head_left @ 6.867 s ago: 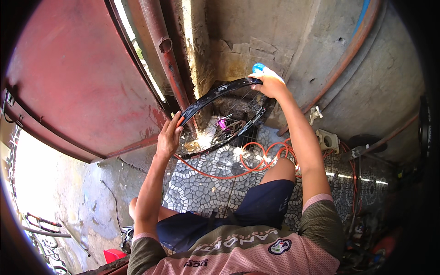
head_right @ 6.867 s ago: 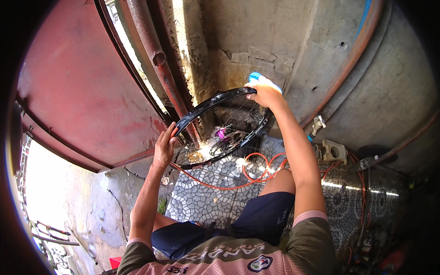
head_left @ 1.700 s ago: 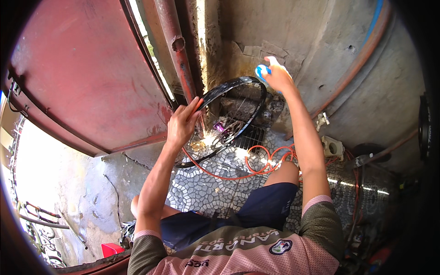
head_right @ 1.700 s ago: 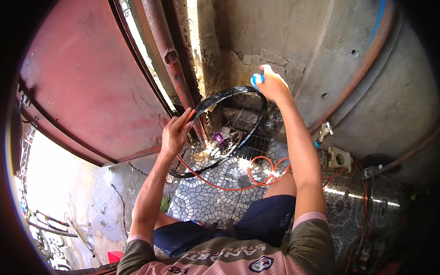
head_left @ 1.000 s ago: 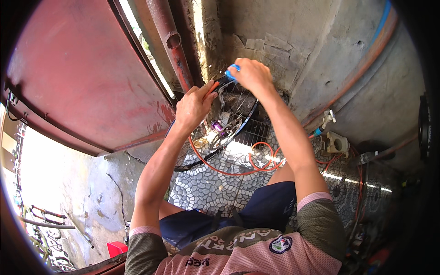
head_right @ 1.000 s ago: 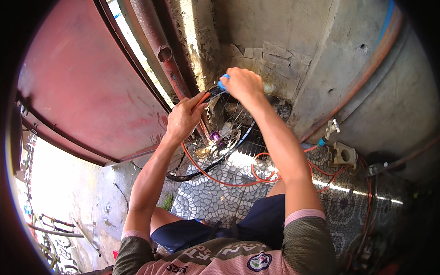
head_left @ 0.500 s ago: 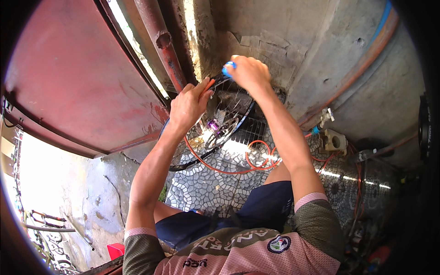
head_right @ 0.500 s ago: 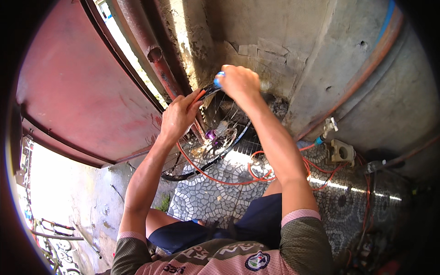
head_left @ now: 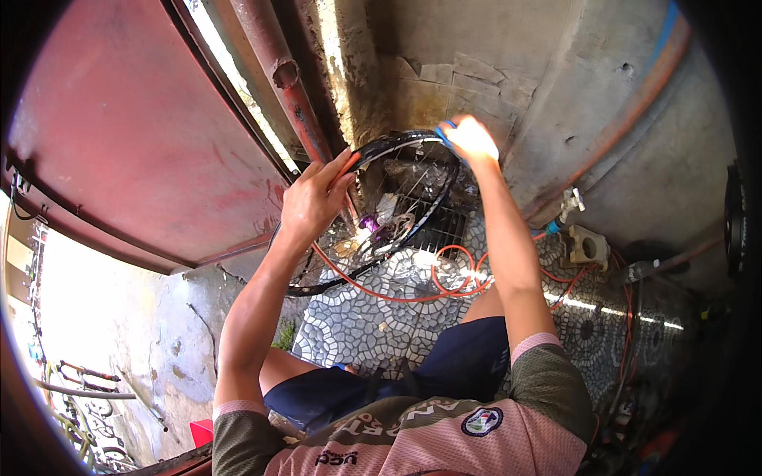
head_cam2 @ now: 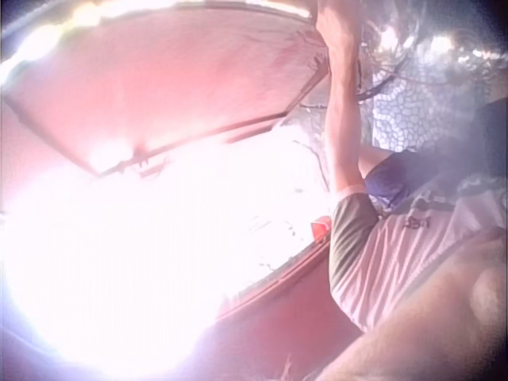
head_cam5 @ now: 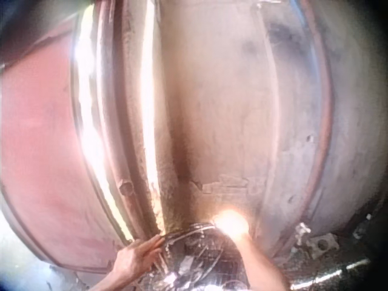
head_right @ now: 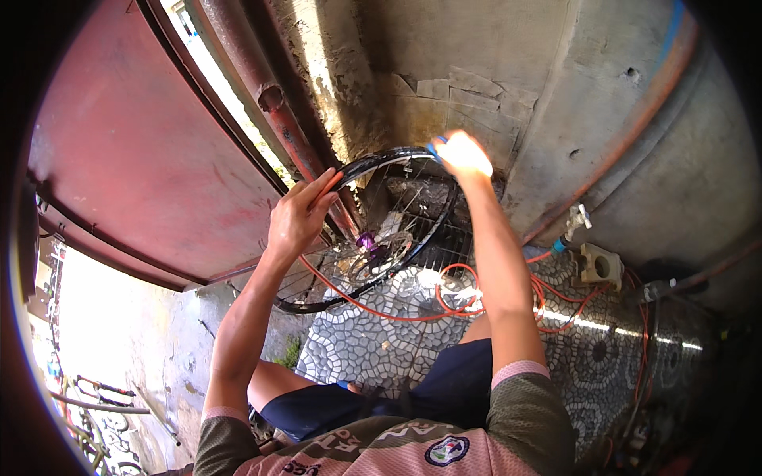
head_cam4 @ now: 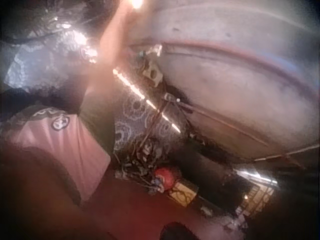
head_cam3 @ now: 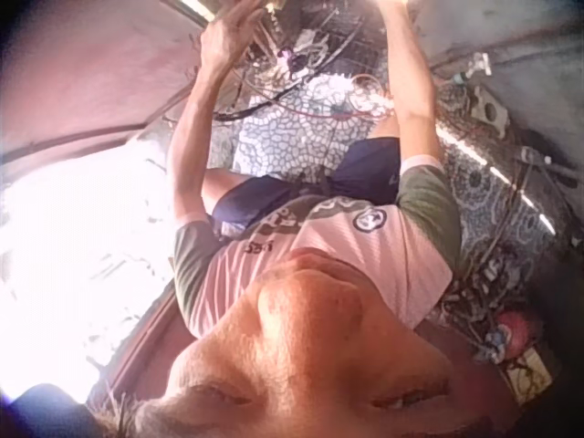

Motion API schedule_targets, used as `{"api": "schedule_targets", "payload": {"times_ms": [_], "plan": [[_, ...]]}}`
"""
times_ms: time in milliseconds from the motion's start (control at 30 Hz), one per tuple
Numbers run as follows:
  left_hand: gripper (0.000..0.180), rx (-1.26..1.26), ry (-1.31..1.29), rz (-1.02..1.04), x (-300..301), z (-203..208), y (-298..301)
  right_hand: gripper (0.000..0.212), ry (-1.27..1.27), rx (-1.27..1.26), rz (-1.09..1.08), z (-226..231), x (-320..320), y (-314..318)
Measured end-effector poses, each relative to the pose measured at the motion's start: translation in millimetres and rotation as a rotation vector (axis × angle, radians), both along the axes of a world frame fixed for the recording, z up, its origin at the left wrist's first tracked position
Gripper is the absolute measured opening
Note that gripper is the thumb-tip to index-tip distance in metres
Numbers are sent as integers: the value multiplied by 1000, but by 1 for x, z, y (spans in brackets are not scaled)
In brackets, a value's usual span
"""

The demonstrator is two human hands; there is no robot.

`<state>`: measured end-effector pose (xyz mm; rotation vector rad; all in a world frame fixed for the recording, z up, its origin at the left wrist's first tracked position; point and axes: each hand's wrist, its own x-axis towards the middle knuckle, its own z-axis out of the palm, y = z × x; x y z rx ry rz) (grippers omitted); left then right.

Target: The person sits on the floor and cleans a bicycle wheel using a cloth and a brush, then rinses it with a hose. Afterward, they stand, carry the wheel into a workshop, and place it on a workbench.

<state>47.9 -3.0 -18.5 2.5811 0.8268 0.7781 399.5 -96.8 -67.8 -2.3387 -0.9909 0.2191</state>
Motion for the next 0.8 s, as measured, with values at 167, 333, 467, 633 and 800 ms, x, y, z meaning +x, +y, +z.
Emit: {"api": "schedule_targets", "payload": {"times_ms": [167,333,467,633,800], "plan": [[47,68,68,11,35,-3,2,36,-252,-23,51,82,-99,9],[44,24,10,-58,24,1,-10,38,-126,-148,-62,54,-20,-10],[45,43,34,-36,22,2,-13,33,-344,-20,78,84,-89,-6],[45,48,17,-77,24,-1,-16,36,-188,-190,-21,76,-47,-8],[48,56,54,-53,22,3,-14,37,-316,-45,143,96,-114,-4]]}}
